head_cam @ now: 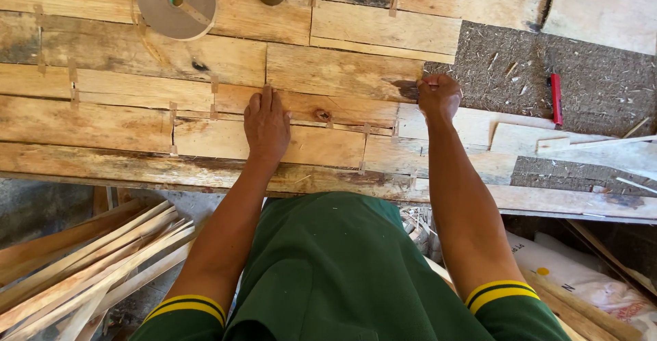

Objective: Cutting and fitting thin wood strips to assemble a decorative wood panel on a workbench.

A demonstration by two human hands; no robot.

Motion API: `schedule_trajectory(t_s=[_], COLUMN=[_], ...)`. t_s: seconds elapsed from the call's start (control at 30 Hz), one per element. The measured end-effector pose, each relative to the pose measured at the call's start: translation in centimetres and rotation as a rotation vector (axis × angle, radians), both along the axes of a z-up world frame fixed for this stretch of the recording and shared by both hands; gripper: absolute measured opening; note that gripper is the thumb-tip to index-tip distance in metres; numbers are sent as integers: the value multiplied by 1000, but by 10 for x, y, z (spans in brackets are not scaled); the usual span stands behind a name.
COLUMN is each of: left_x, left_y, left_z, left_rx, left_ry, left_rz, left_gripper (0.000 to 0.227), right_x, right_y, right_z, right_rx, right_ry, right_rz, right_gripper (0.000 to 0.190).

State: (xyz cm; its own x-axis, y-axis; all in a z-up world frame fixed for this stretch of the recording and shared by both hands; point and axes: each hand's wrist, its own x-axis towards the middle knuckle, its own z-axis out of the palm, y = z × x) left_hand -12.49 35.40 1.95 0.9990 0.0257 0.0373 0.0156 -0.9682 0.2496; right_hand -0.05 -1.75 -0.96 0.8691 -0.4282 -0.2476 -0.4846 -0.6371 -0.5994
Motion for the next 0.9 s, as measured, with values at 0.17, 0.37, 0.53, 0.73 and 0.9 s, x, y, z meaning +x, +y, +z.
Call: schedule_trajectory(t_s=[0.17, 0.37, 0.53, 0.73, 0.9], left_x=[2, 1, 0, 7, 20], left_y=[1, 1, 3, 15, 22], left_z=[2, 0, -2, -9, -12], left_rx=[6, 15, -29, -199, -213], left_ry=[28, 23, -34, -127, -185], left_rz=[-4, 2, 6, 58, 52], left_gripper=[58, 58, 59, 48, 50], right_x=[4, 5, 2, 2, 3], right_y=[-1, -1, -1, -7, -7], right_z=[-6, -6, -5, -18, -18], right_rx=[-28, -61, -57, -20, 33], right_ry=[29, 102, 27, -12, -8], right_rz=[6, 15, 26, 18, 3], right_gripper=[13, 13, 14, 16, 15])
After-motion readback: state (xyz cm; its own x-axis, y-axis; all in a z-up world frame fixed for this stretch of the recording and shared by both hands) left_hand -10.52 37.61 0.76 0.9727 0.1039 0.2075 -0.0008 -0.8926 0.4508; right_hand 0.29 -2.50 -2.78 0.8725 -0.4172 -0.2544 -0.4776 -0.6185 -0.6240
